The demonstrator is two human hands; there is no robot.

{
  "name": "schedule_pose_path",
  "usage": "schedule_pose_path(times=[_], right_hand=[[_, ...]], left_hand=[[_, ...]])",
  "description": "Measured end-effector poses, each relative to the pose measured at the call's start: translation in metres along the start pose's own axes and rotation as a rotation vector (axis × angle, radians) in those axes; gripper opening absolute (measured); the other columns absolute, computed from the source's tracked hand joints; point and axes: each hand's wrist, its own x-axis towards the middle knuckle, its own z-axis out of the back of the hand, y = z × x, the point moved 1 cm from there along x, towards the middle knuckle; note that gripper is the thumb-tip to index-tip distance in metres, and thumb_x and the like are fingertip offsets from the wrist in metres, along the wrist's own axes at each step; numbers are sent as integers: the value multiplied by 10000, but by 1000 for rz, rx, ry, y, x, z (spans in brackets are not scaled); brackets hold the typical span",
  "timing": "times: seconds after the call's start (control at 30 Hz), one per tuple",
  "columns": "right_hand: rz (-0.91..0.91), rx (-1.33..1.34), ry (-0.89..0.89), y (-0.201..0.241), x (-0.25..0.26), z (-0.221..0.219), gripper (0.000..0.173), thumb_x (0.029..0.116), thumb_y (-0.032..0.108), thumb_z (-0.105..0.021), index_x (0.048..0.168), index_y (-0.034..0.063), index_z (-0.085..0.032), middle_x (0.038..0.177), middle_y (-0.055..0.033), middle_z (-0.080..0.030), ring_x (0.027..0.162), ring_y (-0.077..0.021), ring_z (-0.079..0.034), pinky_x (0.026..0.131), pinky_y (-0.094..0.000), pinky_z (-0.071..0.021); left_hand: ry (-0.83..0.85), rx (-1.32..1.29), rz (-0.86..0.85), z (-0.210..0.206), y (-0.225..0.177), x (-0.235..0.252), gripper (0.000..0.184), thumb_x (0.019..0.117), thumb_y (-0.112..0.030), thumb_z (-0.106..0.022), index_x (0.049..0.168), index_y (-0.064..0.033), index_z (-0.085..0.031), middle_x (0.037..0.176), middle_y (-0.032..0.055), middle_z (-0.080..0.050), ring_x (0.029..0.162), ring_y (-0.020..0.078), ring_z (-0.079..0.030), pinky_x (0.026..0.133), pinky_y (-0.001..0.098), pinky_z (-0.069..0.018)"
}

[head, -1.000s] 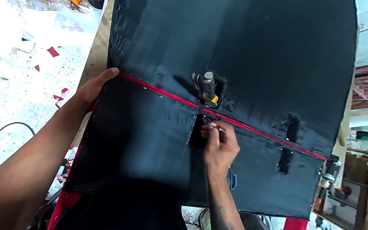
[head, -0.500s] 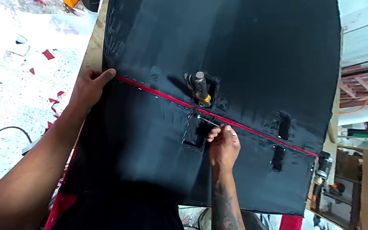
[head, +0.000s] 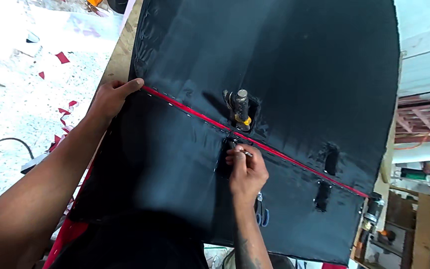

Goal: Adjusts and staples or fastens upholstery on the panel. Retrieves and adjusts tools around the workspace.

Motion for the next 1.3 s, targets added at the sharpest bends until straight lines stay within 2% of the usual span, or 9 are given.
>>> schedule_pose_path(times=[0.13, 0.2, 0.27, 0.33, 0.43, 0.63, 0.8, 1.1, 1.3], right_hand=[[-18, 18, -7, -2, 6, 0, 152, 1034, 177, -601, 1095, 75, -696, 924, -25, -765, 771, -178, -757, 690, -388, -677], [-208, 267, -84, -22, 7, 18, 210, 1076, 163, -511, 1139, -3, -623, 911, -105, -758, 785, -248, -756, 731, -434, -663], [-522, 560, -177, -51, 7, 35, 273, 1114, 225, -408, 1178, 25, -582, 917, -102, -751, 780, -194, -739, 713, -352, -627], [-626, 702, -224, -62, 4, 39, 310, 1121, 252, -372, 1124, 39, -597, 860, -94, -739, 715, -165, -717, 634, -312, -605], [-597, 662, -257, -55, -7, 48, 293, 1122, 215, -371, 1082, 18, -585, 793, -112, -735, 663, -202, -730, 614, -345, -631], [-302, 493, -133, -35, -7, 40, 196, 1088, 133, -441, 1138, -6, -572, 925, -175, -754, 775, -300, -758, 729, -447, -657], [-150, 305, -105, -13, -2, 20, 174, 1077, 151, -515, 1133, 8, -596, 934, -150, -756, 806, -308, -761, 744, -470, -665], [-122, -1, -110, 0, -14, 2, 181, 1060, 168, -531, 1116, 48, -656, 929, -41, -757, 784, -187, -758, 716, -381, -674], [-135, 111, -83, -9, -8, 16, 176, 1067, 164, -525, 1100, 39, -645, 920, -86, -756, 767, -257, -760, 712, -442, -678]], left_hand=[[-2, -29, 3, 0, -1, -2, 798, 733, -823, -686, 1165, -153, -680, 1069, 96, -701, 994, 242, -675, 871, 560, -546], [-4, -15, 8, 1, 0, 0, 812, 729, -832, -679, 1173, -152, -682, 1079, 106, -701, 1007, 255, -674, 877, 574, -540], [-7, -6, 11, -1, 3, 2, 818, 719, -846, -673, 1161, -158, -685, 1074, 109, -705, 1006, 263, -679, 874, 588, -540], [-10, -5, 8, 1, 4, 5, 822, 721, -842, -676, 1164, -150, -686, 1082, 124, -703, 1013, 282, -676, 880, 603, -534], [6, -13, 36, 0, 7, 5, 874, 707, -852, -677, 1202, -133, -679, 1106, 140, -701, 1036, 287, -676, 900, 597, -534], [56, -50, 56, -2, 9, 8, 913, 726, -867, -639, 1259, -126, -669, 1139, 138, -715, 1056, 285, -698, 916, 602, -553], [46, -44, 50, -2, 7, 5, 879, 741, -888, -593, 1181, -137, -711, 1093, 122, -729, 1031, 266, -706, 897, 598, -558], [114, -150, 92, -2, 1, -2, 786, 780, -825, -626, 1187, -158, -713, 1067, 53, -751, 974, 190, -733, 856, 502, -611], [119, -176, 69, -4, 1, 0, 751, 785, -814, -634, 1185, -184, -717, 1053, 30, -753, 956, 171, -735, 839, 480, -617]])
